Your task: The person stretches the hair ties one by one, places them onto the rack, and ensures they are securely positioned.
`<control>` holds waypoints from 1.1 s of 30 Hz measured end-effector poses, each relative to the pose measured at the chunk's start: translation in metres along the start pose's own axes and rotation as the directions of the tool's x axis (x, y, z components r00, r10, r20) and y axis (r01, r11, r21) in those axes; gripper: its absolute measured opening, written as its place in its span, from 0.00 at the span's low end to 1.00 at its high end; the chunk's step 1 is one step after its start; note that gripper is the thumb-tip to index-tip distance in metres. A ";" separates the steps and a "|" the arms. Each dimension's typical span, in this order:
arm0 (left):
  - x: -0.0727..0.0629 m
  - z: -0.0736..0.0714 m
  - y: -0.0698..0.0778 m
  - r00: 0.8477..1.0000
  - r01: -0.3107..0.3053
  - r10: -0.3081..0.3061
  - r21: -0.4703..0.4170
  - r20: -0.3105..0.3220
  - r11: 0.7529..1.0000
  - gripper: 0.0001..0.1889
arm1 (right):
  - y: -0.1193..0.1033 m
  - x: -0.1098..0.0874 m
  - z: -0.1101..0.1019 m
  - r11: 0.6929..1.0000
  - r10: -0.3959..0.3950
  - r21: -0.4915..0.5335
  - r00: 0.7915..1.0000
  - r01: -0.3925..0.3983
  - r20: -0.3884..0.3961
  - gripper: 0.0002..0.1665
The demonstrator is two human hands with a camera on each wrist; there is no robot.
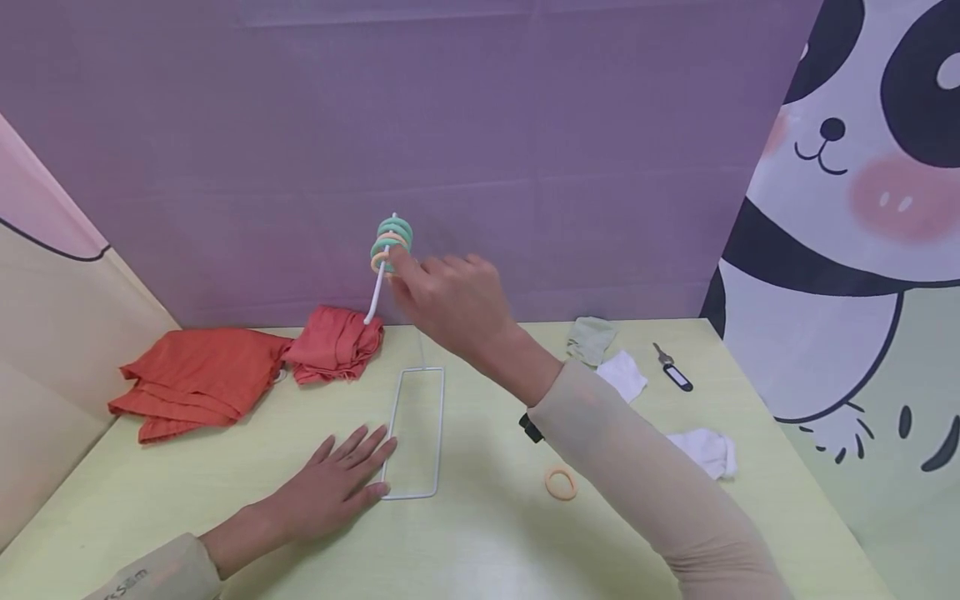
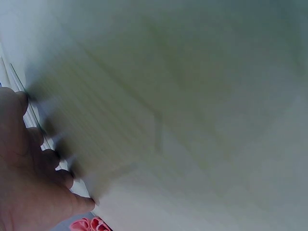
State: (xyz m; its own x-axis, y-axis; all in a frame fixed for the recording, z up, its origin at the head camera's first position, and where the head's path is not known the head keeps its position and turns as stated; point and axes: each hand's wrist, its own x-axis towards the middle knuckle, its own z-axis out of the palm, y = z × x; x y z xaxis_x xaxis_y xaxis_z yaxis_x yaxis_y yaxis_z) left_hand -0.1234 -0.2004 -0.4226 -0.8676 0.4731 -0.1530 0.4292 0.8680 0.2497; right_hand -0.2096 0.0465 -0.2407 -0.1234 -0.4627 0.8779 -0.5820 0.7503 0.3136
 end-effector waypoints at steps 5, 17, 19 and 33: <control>-0.001 0.000 0.000 1.000 0.003 -0.003 -0.002 0.000 1.000 0.37 | 0.002 0.001 0.006 1.000 0.025 0.005 0.999 -0.025 0.021 0.10; -0.003 -0.001 0.001 1.000 -0.019 0.019 0.004 -0.024 1.000 0.36 | 0.001 0.004 0.012 0.997 0.072 0.007 0.997 -0.073 0.028 0.10; -0.003 -0.002 0.001 1.000 -0.018 0.018 0.001 -0.019 1.000 0.36 | 0.000 0.005 0.012 0.997 0.082 0.001 0.996 -0.082 0.032 0.10; -0.003 -0.001 0.002 1.000 -0.012 0.012 -0.006 -0.015 1.000 0.37 | 0.001 -0.007 -0.019 0.993 0.118 0.005 0.982 -0.120 0.146 0.22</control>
State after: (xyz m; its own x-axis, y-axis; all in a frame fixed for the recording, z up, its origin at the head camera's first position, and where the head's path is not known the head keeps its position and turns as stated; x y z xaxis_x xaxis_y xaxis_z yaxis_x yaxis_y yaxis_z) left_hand -0.1206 -0.2005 -0.4212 -0.8661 0.4812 -0.1355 0.4383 0.8613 0.2569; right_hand -0.1947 0.0594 -0.2393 -0.3073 -0.4347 0.8465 -0.5672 0.7979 0.2038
